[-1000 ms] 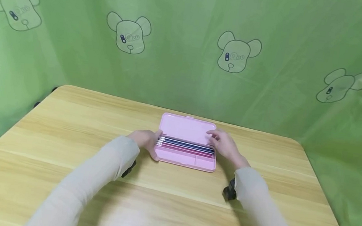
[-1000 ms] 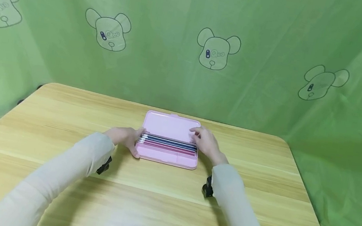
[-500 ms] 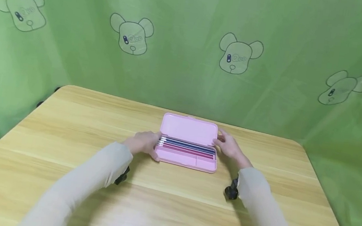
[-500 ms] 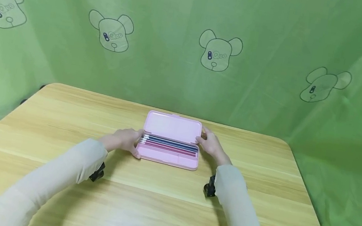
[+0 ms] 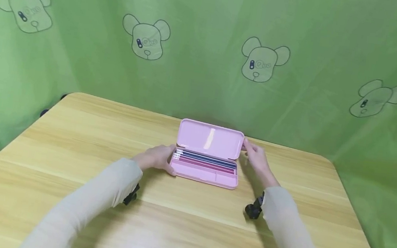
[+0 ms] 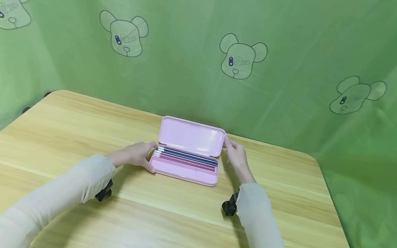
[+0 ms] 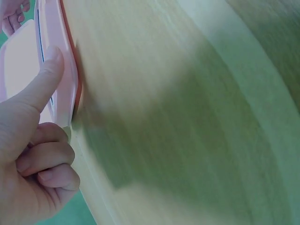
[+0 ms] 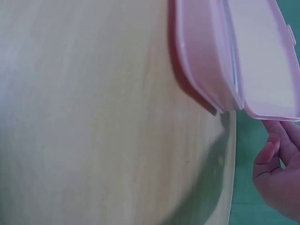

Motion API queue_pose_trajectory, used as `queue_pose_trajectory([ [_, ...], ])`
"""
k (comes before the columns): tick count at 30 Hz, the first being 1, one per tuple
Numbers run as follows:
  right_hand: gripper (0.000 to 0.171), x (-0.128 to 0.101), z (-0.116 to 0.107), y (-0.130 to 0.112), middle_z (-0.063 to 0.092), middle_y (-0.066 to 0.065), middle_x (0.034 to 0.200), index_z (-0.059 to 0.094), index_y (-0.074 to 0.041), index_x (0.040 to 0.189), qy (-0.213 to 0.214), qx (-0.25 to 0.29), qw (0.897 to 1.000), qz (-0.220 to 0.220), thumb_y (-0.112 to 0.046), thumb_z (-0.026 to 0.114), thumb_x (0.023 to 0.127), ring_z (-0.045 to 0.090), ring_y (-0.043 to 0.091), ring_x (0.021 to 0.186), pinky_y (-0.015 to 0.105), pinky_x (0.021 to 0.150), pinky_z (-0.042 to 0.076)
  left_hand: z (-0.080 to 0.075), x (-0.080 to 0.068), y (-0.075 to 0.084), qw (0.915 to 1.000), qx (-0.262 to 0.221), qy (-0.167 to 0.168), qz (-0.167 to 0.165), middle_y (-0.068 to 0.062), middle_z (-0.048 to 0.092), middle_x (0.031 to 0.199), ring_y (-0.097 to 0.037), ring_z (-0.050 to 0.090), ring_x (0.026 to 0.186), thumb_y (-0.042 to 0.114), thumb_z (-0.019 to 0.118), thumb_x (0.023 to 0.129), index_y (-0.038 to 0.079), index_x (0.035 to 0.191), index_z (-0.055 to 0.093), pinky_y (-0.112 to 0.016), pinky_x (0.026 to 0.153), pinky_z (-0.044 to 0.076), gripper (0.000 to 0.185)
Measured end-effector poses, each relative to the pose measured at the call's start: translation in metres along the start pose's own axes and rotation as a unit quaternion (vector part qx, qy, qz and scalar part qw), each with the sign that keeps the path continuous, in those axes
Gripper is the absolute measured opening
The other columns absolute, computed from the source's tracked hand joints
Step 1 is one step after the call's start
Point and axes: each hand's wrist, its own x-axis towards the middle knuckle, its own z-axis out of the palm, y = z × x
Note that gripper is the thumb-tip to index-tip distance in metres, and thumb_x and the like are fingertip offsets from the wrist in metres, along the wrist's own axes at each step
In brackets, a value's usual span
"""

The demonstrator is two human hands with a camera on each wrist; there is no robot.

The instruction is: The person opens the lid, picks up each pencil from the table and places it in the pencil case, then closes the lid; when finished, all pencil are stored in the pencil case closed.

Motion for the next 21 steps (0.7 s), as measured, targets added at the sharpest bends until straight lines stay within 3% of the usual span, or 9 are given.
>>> queue_pose_trajectory([
  [4, 0.069, -0.002, -0.003, -0.005, 0.051, 0.028, 0.121, 0.05, 0.006, 0.123, 0.01, 0.006, 1.0, 0.002, -0.053, 0.027, 0.095, 0.046, 0.033, 0.102, 0.042, 0.086, 0.041, -0.001, -0.001, -0.002, 0.9999, -0.01, 0.001, 0.008, -0.021, 0.052, 0.125, -0.034, 0.05, 0.115, 0.038, 0.08, 0.064, 0.0, 0.132, 0.037, -0.043, 0.097, 0.042, 0.089],
  [8, 0.072, -0.008, -0.006, -0.009, 0.048, 0.026, 0.126, 0.048, 0.005, 0.124, 0.003, -0.014, 1.0, 0.005, -0.057, 0.033, 0.092, 0.045, 0.036, 0.108, 0.045, 0.092, 0.038, -0.001, -0.003, -0.005, 0.9996, -0.016, 0.005, 0.022, -0.022, 0.052, 0.125, -0.034, 0.05, 0.115, 0.038, 0.08, 0.065, -0.002, 0.132, 0.037, -0.043, 0.097, 0.042, 0.09],
  [15, 0.056, -0.023, -0.018, -0.007, 0.048, 0.027, 0.124, 0.051, 0.008, 0.113, -0.053, -0.063, 0.996, -0.046, -0.044, 0.042, 0.094, 0.044, 0.04, 0.112, 0.051, 0.097, 0.035, 0.001, -0.004, -0.011, 0.9987, -0.022, 0.021, 0.04, -0.025, 0.055, 0.118, -0.034, 0.054, 0.108, 0.042, 0.079, 0.065, -0.009, 0.129, 0.038, -0.042, 0.096, 0.044, 0.091],
  [18, 0.048, -0.032, -0.023, -0.003, 0.05, 0.027, 0.122, 0.052, 0.008, 0.115, -0.087, -0.082, 0.99, -0.074, -0.035, 0.046, 0.094, 0.046, 0.038, 0.111, 0.051, 0.097, 0.036, 0.001, -0.005, -0.015, 0.9968, -0.048, 0.033, 0.054, -0.022, 0.061, 0.101, -0.027, 0.06, 0.087, 0.042, 0.079, 0.065, -0.009, 0.136, 0.029, -0.039, 0.088, 0.048, 0.101],
  [21, 0.047, -0.039, -0.026, 0.001, 0.049, 0.024, 0.126, 0.05, 0.002, 0.124, -0.128, -0.104, 0.982, -0.087, -0.033, 0.05, 0.092, 0.048, 0.036, 0.11, 0.05, 0.096, 0.038, -0.005, -0.006, -0.018, 0.9907, -0.101, 0.038, 0.082, -0.006, 0.056, 0.065, -0.014, 0.049, 0.056, 0.037, 0.078, 0.069, -0.003, 0.143, 0.018, -0.028, 0.063, 0.049, 0.104],
])
